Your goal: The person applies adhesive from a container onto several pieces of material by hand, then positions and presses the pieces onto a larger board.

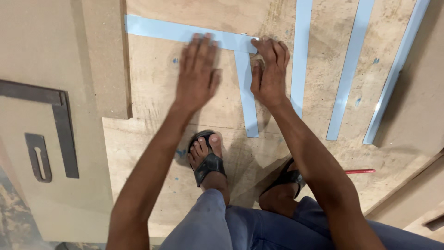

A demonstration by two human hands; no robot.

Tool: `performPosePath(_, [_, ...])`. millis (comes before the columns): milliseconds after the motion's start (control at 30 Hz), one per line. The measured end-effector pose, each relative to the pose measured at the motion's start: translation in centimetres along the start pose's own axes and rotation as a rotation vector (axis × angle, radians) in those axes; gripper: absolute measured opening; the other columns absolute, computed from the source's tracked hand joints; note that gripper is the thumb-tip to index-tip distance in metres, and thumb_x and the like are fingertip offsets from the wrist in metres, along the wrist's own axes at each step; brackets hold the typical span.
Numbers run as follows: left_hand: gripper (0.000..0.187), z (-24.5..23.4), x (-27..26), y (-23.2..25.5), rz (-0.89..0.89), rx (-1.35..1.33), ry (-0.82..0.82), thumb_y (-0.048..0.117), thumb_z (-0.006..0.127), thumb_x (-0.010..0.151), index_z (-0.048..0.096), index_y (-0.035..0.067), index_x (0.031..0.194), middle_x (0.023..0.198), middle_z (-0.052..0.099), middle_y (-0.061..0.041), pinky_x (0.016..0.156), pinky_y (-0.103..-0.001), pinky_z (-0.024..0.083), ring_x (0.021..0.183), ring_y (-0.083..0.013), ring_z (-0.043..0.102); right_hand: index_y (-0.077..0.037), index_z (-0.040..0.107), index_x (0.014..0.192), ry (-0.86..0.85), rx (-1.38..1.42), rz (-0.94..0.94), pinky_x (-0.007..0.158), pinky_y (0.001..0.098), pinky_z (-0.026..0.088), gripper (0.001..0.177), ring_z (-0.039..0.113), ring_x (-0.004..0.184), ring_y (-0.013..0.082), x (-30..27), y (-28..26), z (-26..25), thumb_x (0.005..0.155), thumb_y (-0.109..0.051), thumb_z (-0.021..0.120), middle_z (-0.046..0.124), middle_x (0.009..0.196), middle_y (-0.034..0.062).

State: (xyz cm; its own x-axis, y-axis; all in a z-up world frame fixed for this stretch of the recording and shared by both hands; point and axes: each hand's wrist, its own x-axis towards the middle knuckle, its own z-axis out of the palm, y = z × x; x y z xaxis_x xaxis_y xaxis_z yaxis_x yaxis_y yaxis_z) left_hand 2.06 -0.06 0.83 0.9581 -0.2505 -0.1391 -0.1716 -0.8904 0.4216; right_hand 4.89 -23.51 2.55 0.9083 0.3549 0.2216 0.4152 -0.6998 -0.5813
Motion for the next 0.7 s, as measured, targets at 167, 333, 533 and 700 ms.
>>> performPosePath(167, [0.063,-0.2,0.5,2.3,0.108,-0.033,0.082,0.032,0.05,0.111,0.03,0.006,0.165,0.172,0.026,-0.011,0.133,-0.05,0.014,0.16,-0.026,0.021,-0.008,0.027,0.158,0.005,-0.026,-0.075,0.129,0.0537,0.022,0.06,0.042,0.145,0.0309,0.5,0.2,0.1,0.104,0.0,0.054,0.059,0.15,0.0092])
performPosePath(333, [0.06,-1.1,0.9,2.5,0.103,-0.022,0.054,0.033,0.052,0.109,0.039,0.004,0.16,0.167,0.034,-0.01,0.131,-0.05,0.014,0.157,-0.0249,0.026,-0.004,0.024,0.16,-0.027,0.018,-0.066,0.127,0.0547,0.023,0.063,0.046,0.143,0.0327,0.7,0.1,-0.1,0.106,0.0,0.055,0.059,0.152,0.0097])
performPosePath(533, [0.057,-1.7,1.3,2.4,0.112,-0.024,0.083,0.031,0.053,0.108,0.045,0.002,0.156,0.164,0.041,-0.012,0.129,-0.047,0.02,0.154,-0.027,0.033,-0.003,0.023,0.159,-0.069,0.017,-0.032,0.125,0.0552,0.024,0.063,0.047,0.139,0.0342,1.7,0.0,-0.3,0.104,-0.002,0.055,0.061,0.149,0.0091])
performPosePath(700, [0.055,-1.6,1.6,2.3,0.117,-0.001,0.089,0.03,0.054,0.107,0.05,0.001,0.154,0.162,0.044,-0.011,0.129,-0.045,0.024,0.153,-0.0262,0.036,-0.005,0.024,0.158,-0.107,0.001,0.019,0.126,0.0553,0.023,0.062,0.046,0.141,0.034,1.7,0.0,-0.2,0.105,-0.005,0.054,0.063,0.147,0.0077])
